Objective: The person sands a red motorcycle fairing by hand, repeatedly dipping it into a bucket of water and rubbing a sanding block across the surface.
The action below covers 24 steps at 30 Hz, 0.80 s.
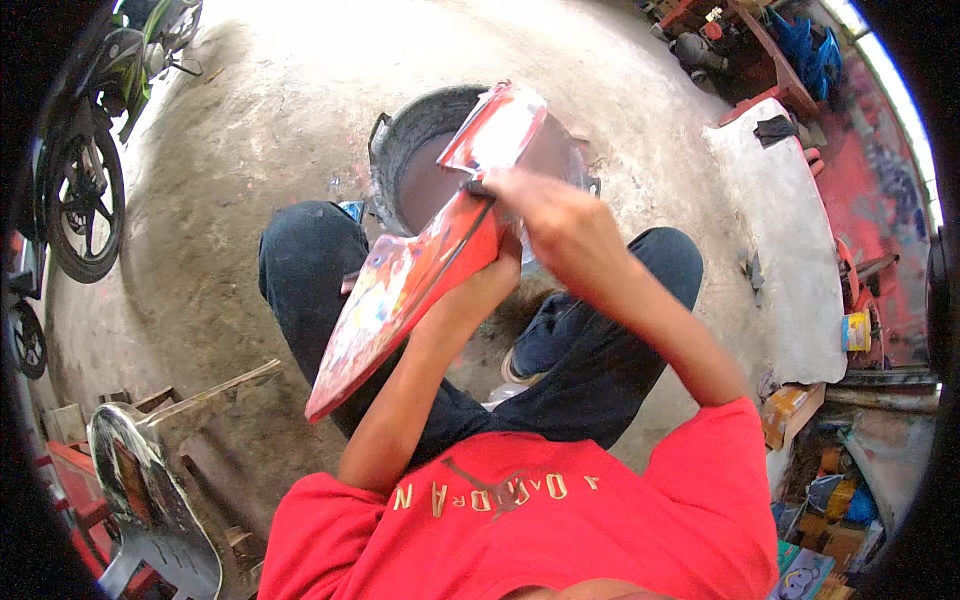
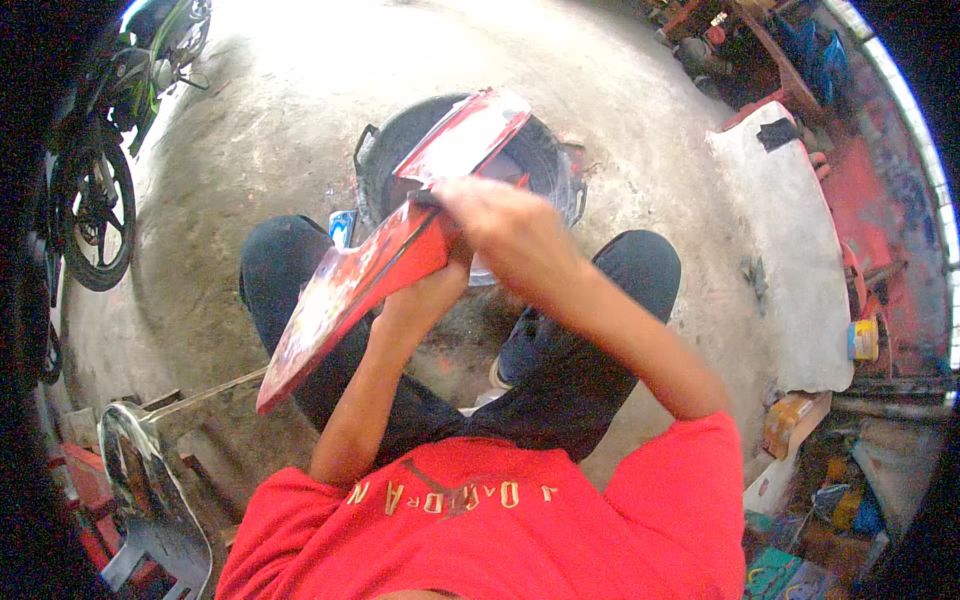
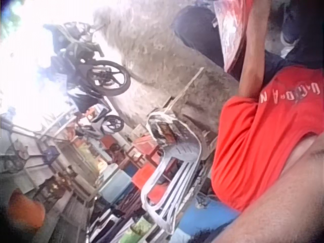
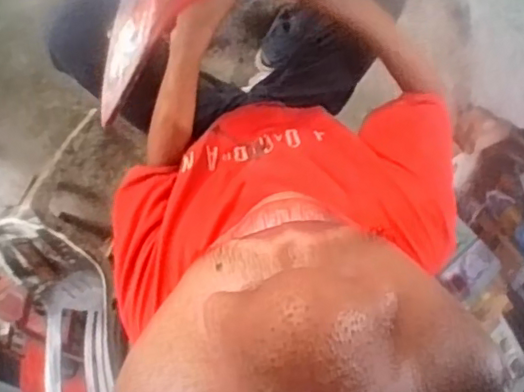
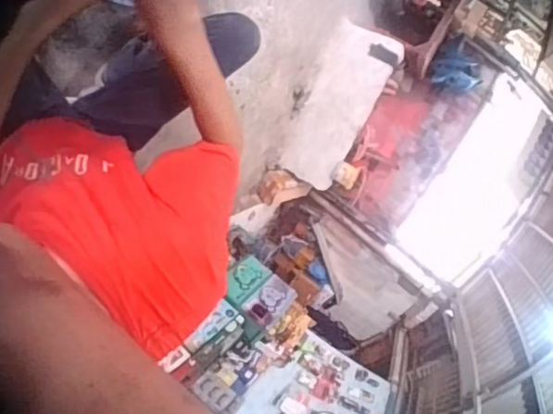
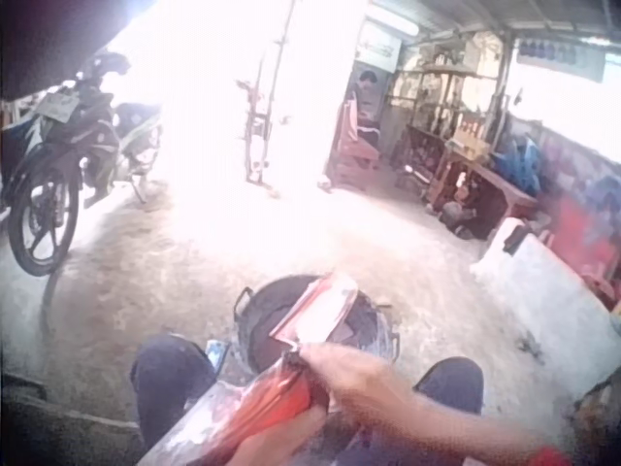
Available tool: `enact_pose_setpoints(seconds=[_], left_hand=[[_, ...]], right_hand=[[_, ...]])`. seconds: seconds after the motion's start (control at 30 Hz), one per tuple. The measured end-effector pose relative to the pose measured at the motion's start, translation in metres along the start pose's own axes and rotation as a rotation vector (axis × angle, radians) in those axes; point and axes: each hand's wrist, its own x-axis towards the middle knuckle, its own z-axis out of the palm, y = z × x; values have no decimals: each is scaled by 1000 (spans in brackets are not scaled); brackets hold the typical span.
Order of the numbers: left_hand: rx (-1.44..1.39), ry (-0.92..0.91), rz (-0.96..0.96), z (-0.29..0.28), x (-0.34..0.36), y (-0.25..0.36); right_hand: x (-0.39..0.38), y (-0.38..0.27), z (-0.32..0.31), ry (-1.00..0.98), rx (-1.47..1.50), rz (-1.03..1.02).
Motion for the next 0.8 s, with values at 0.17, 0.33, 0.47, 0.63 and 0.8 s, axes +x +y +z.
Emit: enact_pose_setpoints(seconds=[0.17, 0.33, 0.47, 0.63, 0.8], left_hand=[[155, 97, 156, 5, 0, -5], [75, 62, 108, 4, -1, -5], [95, 61, 138, 1, 1, -2], [140, 10, 116, 4, -2, -3], [-72, 93, 138, 3, -2, -3]], right_hand=[[2, -4, 1, -97, 22, 104], [7, 17, -4, -235, 13, 212], [1, -5, 4, -8, 21, 32], [9, 28, -3, -230, 30, 235], [-2, -18, -5, -54, 74, -4]])
